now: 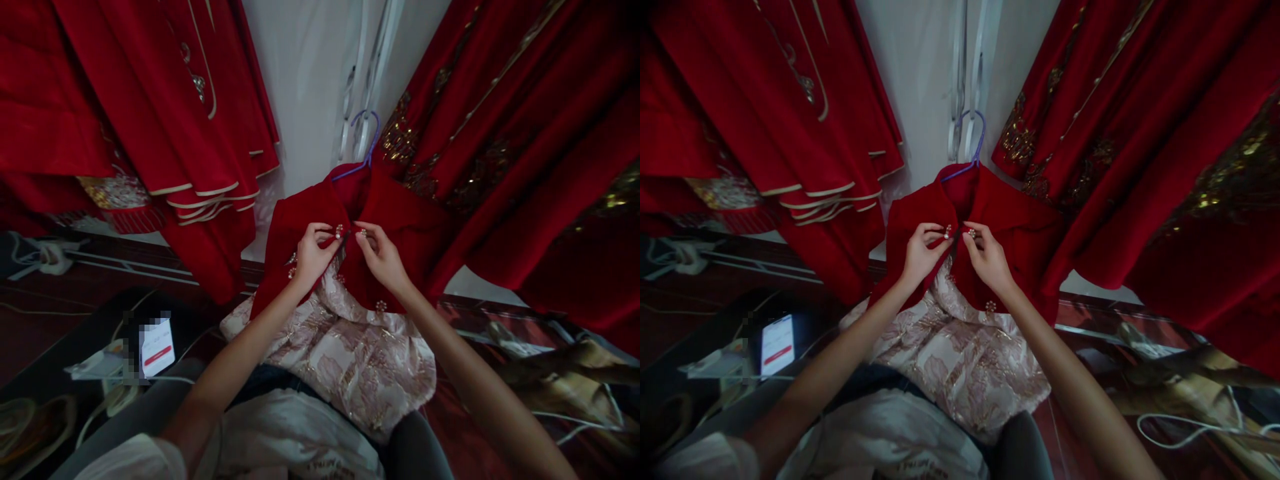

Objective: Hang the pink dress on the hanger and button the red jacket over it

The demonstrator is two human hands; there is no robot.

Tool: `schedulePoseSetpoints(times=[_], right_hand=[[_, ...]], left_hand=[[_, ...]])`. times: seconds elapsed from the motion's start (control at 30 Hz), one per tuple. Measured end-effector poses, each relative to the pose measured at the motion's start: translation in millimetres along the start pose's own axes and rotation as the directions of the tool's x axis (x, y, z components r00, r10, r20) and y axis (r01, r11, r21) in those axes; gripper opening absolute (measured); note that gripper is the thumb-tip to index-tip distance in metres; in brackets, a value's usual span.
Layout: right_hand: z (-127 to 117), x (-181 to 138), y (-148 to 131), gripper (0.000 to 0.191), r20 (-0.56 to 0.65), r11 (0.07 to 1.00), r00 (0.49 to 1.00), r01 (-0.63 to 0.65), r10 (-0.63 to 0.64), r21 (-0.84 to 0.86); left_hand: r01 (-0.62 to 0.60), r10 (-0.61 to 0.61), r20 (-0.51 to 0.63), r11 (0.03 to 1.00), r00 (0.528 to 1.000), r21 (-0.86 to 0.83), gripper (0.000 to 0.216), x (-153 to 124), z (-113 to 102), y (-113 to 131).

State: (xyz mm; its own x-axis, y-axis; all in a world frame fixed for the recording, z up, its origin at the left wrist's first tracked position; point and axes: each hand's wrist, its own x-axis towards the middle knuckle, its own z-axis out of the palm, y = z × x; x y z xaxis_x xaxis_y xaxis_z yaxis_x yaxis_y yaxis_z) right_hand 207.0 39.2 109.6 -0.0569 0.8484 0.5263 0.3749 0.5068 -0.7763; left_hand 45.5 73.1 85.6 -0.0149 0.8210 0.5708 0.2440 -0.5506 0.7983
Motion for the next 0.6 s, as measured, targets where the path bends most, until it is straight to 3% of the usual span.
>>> schedulePoseSetpoints(times=[0.1,0.3,0.43,0.6], right_hand=[[-5,-3,-5,0.043,0.075,0.999,0.997,-0.03,0.028,0.024],[-12,-2,-12,0.034,0.06,0.989,0.997,-0.061,0.053,0.134],[-13,2,-12,0.033,0.049,0.979,0.998,-0.051,0.042,0.199],[-12,5,-14,0.03,0.008,0.991,1.0,-0.008,0.007,0.132]], left_hand=[[0.011,-0.016,-0.079,0.998,0.997,-0.056,0.017,-7,2,-2],[-0.086,0.083,0.086,0.996,0.993,0.035,0.009,-4,1,13],[-0.147,0.137,0.136,0.987,0.981,0.067,0.01,2,-3,16],[-0.218,0.19,0.276,0.973,0.942,0.075,0.013,11,-11,17]])
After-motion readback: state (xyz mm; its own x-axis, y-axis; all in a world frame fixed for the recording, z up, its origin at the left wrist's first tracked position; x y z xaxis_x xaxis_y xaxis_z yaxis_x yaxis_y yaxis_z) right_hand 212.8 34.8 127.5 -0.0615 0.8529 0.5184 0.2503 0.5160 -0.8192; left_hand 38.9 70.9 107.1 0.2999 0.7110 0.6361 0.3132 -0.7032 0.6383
